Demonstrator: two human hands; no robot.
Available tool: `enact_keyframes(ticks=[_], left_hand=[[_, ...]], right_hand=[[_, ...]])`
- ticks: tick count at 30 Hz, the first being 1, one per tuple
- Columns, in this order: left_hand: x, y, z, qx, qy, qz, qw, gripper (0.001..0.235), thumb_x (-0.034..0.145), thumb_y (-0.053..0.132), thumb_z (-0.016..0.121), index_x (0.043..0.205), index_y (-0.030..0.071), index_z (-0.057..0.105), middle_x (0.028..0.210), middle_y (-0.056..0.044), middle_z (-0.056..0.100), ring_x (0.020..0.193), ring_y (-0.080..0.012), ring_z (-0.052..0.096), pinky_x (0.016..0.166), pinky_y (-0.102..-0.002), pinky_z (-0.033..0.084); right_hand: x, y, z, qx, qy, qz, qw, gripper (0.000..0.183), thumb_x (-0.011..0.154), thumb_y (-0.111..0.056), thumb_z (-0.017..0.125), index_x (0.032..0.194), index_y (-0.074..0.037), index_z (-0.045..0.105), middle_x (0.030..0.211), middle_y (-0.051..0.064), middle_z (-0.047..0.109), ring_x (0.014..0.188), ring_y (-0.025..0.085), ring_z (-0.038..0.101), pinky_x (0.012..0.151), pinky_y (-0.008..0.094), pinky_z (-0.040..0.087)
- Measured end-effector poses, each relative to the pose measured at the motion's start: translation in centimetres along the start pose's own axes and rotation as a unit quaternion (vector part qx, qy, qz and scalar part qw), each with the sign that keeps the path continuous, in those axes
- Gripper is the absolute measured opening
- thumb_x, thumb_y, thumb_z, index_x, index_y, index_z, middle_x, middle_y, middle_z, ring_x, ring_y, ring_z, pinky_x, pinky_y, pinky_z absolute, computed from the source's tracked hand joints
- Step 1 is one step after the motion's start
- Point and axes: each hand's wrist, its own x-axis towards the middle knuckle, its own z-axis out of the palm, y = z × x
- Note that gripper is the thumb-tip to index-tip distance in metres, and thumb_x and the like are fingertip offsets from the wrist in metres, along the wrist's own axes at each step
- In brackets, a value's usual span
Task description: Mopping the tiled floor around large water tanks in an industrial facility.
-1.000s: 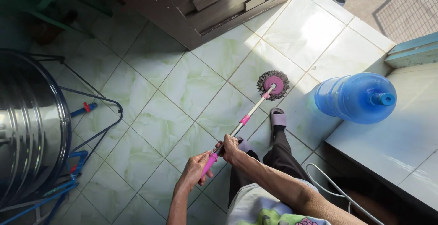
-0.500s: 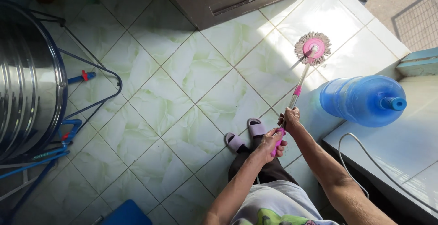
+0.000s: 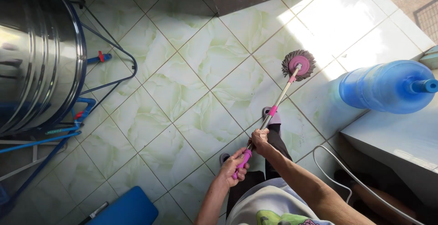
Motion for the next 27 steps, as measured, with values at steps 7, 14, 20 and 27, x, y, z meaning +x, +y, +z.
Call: enact_keyframes(ticks=[7, 14, 20, 27], left_hand=[[-15.0, -7.0, -12.4, -0.152, 0.022, 0.018, 0.988, 0.044, 0.105, 0.019, 0.054, 0.149, 0.024, 0.051, 0.088, -0.01, 0.058, 0.057, -0.0067, 0.045, 0.044, -0.016, 0.035], [-9.8, -10.5, -7.4, -0.17, 0.051, 0.023, 0.984, 0.026, 0.102, 0.021, 0.06, 0.128, 0.022, 0.061, 0.08, -0.008, 0.057, 0.051, -0.0076, 0.042, 0.039, -0.019, 0.029], [-0.4, -8.3, 1.8, -0.143, 0.022, 0.083, 0.986, 0.02, 0.104, 0.024, 0.058, 0.124, 0.02, 0.061, 0.08, -0.006, 0.058, 0.052, -0.0077, 0.044, 0.041, -0.019, 0.03], [10.4, -2.9, 10.5, -0.105, -0.017, 0.152, 0.983, 0.019, 0.108, 0.027, 0.055, 0.123, 0.016, 0.058, 0.083, -0.007, 0.059, 0.053, -0.0071, 0.046, 0.041, -0.019, 0.032]], right_hand=[[-12.5, 15.7, 7.8, 0.031, -0.048, 0.022, 0.998, 0.026, 0.104, -0.029, 0.049, 0.112, -0.012, 0.031, 0.075, 0.012, 0.052, 0.052, 0.024, 0.053, 0.044, 0.042, 0.05], [-12.2, 12.4, 2.8, 0.025, -0.007, -0.025, 0.999, 0.012, 0.098, -0.015, 0.047, 0.106, -0.013, 0.038, 0.072, 0.01, 0.049, 0.049, 0.022, 0.048, 0.04, 0.039, 0.042], [-3.4, 2.6, -2.8, -0.01, -0.012, -0.085, 0.996, 0.014, 0.096, -0.01, 0.046, 0.106, -0.012, 0.037, 0.071, 0.012, 0.049, 0.049, 0.023, 0.047, 0.038, 0.041, 0.041], [5.3, -9.8, -6.5, -0.005, -0.036, -0.109, 0.993, 0.013, 0.1, -0.013, 0.049, 0.108, -0.016, 0.039, 0.073, 0.01, 0.051, 0.051, 0.017, 0.048, 0.04, 0.034, 0.042]])
